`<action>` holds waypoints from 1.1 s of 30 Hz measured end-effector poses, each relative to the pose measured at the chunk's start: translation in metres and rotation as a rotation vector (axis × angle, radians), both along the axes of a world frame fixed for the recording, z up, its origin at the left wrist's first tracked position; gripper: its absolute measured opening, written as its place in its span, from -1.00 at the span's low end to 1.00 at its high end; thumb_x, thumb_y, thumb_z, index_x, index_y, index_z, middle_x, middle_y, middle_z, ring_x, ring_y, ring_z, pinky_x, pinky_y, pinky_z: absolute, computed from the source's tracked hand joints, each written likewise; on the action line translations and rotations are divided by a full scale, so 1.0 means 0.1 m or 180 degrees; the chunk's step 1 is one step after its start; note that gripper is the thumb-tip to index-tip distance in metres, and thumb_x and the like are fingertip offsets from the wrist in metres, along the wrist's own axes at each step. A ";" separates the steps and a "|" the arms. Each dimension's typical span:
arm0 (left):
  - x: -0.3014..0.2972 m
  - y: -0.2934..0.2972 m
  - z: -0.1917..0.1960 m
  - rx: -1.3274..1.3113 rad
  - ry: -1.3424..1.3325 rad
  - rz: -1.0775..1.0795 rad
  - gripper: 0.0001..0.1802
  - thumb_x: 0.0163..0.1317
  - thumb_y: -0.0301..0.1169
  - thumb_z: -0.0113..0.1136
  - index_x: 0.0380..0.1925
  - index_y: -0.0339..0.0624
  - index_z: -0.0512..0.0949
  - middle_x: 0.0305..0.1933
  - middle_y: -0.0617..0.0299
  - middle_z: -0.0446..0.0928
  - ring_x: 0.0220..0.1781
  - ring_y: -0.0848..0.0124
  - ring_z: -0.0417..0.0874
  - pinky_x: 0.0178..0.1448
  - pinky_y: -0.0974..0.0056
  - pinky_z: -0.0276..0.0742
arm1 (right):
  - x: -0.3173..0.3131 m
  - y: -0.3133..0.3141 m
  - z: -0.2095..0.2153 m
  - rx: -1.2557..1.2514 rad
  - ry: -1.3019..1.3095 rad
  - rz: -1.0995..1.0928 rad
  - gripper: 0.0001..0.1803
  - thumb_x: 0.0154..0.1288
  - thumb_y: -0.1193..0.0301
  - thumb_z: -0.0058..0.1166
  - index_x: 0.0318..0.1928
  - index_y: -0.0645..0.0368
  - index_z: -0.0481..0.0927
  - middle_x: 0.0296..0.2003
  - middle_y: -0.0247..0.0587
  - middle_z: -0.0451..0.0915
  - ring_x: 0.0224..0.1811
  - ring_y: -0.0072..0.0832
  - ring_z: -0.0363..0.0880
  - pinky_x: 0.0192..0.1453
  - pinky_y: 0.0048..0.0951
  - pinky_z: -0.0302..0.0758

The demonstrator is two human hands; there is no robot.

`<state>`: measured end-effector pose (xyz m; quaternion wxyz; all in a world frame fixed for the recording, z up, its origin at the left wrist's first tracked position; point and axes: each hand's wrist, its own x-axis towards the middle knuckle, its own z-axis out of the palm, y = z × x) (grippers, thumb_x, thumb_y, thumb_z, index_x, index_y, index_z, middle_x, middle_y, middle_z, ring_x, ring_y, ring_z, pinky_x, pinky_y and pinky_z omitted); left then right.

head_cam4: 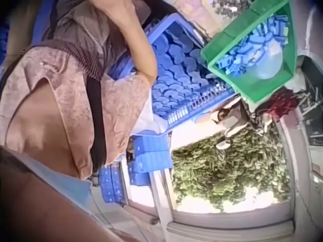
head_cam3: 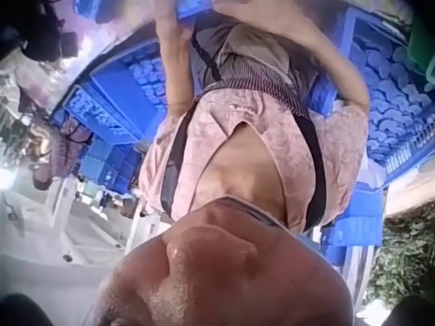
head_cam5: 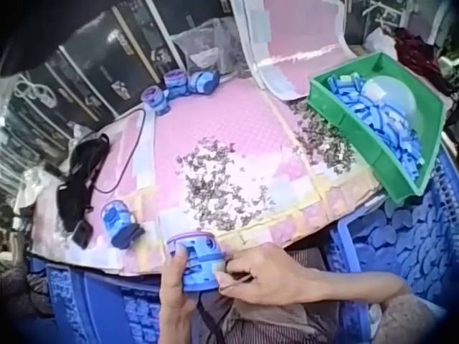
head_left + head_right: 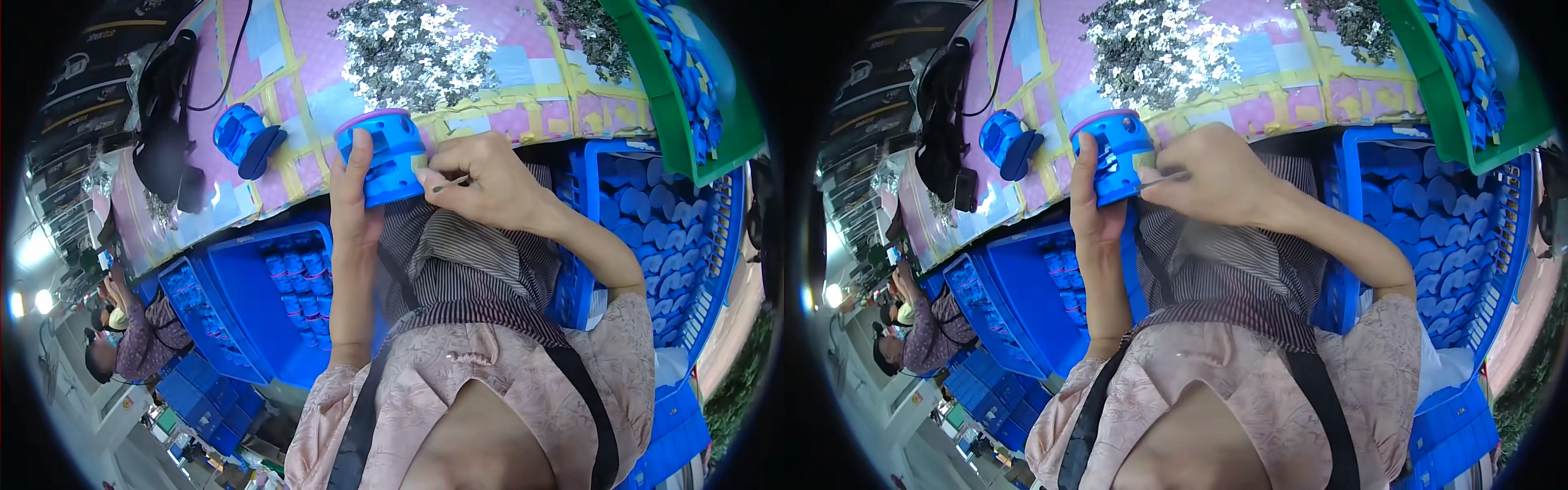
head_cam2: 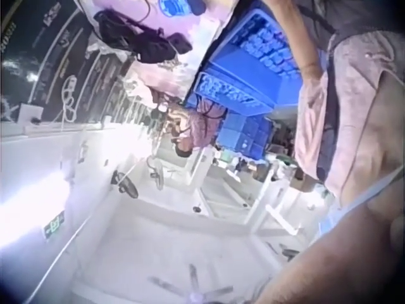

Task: Assembling small plastic toy components by inserting small metal parts and organizing them into crates.

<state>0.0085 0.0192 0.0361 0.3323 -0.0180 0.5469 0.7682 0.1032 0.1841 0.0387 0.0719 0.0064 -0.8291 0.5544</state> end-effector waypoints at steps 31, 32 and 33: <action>-0.07 -0.03 -0.15 0.0456 0.0201 0.0769 -0.39 0.41 0.06 0.04 0.20 -0.22 0.36 0.06 0.13 0.54 0.07 0.33 0.62 0.14 0.20 0.59 | -0.21 0.01 -0.07 -0.2966 -0.0780 -0.0967 -0.65 0.20 0.49 0.23 0.02 0.32 0.65 -0.39 -0.37 0.68 -0.69 -0.88 0.16 -0.64 -0.73 0.01; -0.07 -0.01 -0.13 0.0461 0.0196 0.0765 -0.39 0.41 0.06 0.04 0.20 -0.22 0.36 0.06 0.13 0.54 0.07 0.33 0.62 0.14 0.20 0.59 | -0.21 0.11 -0.04 -0.3237 -0.0815 -0.0754 -0.55 0.19 0.44 0.27 0.11 0.31 0.58 -0.26 -0.30 0.69 -0.69 -0.88 0.14 -0.64 -0.74 0.01; -0.06 -0.01 -0.08 0.0348 0.0286 0.0803 -0.38 0.43 0.05 0.00 0.22 -0.24 0.35 0.06 0.13 0.55 0.06 0.34 0.63 0.13 0.21 0.59 | -0.21 0.17 -0.03 -0.3505 -0.0849 -0.0535 -0.44 0.18 0.39 0.31 0.19 0.30 0.52 -0.14 -0.24 0.70 -0.70 -0.88 0.12 -0.64 -0.76 0.00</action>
